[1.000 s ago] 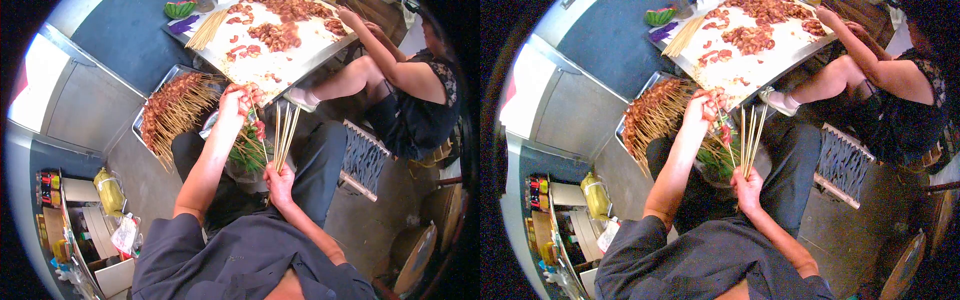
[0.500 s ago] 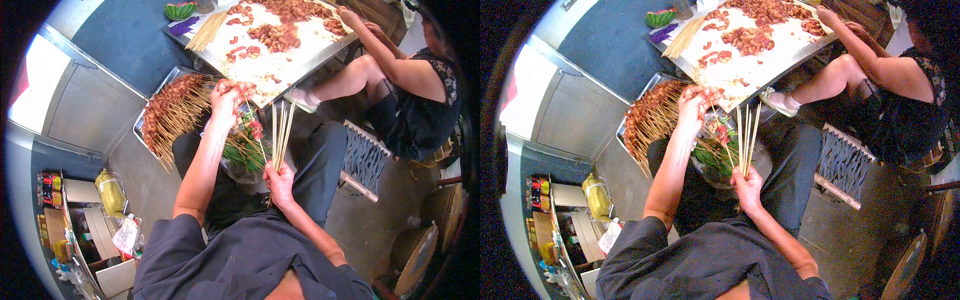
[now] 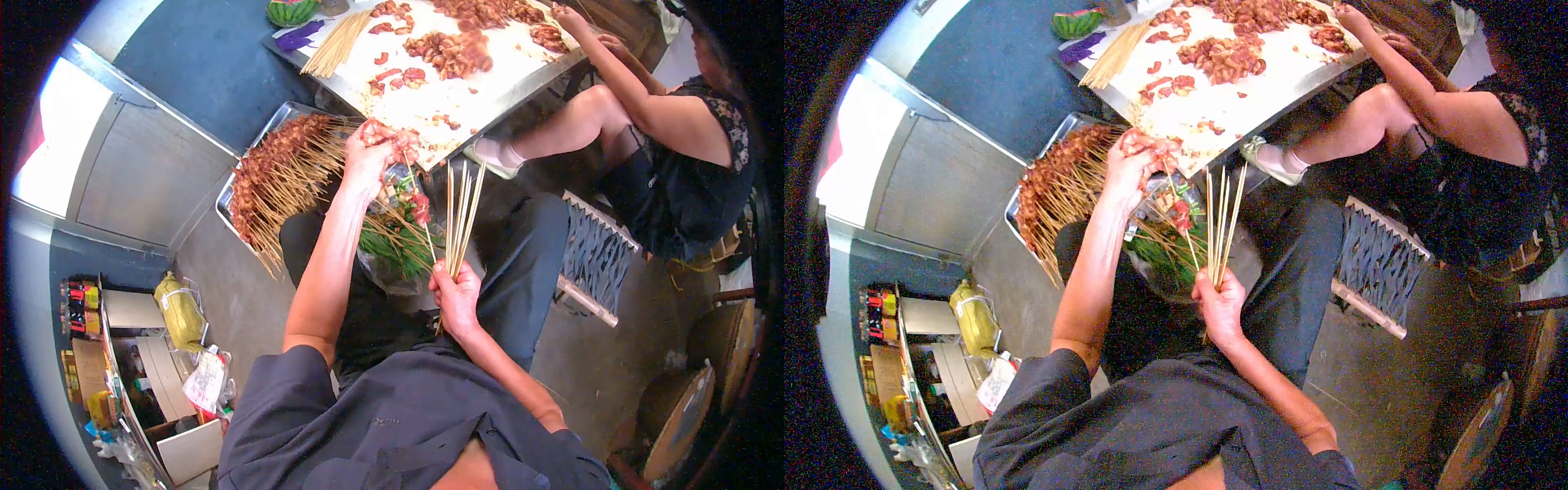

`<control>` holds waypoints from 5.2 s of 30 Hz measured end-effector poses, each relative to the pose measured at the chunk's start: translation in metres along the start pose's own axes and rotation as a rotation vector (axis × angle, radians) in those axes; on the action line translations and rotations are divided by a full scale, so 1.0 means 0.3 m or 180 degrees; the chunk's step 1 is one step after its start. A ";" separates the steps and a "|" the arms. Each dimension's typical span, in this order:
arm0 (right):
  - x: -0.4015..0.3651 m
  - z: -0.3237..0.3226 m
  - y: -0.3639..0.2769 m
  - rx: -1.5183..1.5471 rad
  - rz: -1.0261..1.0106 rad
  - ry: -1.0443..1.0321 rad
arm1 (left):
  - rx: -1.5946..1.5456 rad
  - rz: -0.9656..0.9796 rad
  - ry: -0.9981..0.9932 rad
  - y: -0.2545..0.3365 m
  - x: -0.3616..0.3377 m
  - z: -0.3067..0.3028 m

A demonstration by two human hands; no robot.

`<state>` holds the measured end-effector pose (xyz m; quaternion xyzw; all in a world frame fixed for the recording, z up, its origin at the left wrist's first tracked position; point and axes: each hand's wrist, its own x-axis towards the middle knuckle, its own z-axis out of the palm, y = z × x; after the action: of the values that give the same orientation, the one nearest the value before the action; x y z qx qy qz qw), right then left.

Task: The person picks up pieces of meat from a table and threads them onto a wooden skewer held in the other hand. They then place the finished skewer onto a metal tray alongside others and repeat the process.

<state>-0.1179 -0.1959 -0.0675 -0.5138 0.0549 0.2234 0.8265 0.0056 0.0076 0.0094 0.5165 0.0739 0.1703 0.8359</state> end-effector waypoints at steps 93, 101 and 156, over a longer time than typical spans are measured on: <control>-0.012 0.003 0.005 0.0112 -0.0030 0.0015 | -0.0493 -0.0578 0.0274 -0.071 0.000 -0.020; -0.019 0.025 -0.019 0.0175 -0.0040 -0.0005 | -0.0576 -0.0824 0.0326 -0.061 -0.081 0.004; 0.040 -0.012 -0.011 -0.0086 -0.0025 0.0030 | 0.3314 0.0947 0.0356 0.099 0.486 -0.139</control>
<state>-0.1053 -0.1966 -0.0703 -0.5262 0.0537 0.2184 0.8201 0.1228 0.1073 0.0246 0.8572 0.1190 0.2549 0.4313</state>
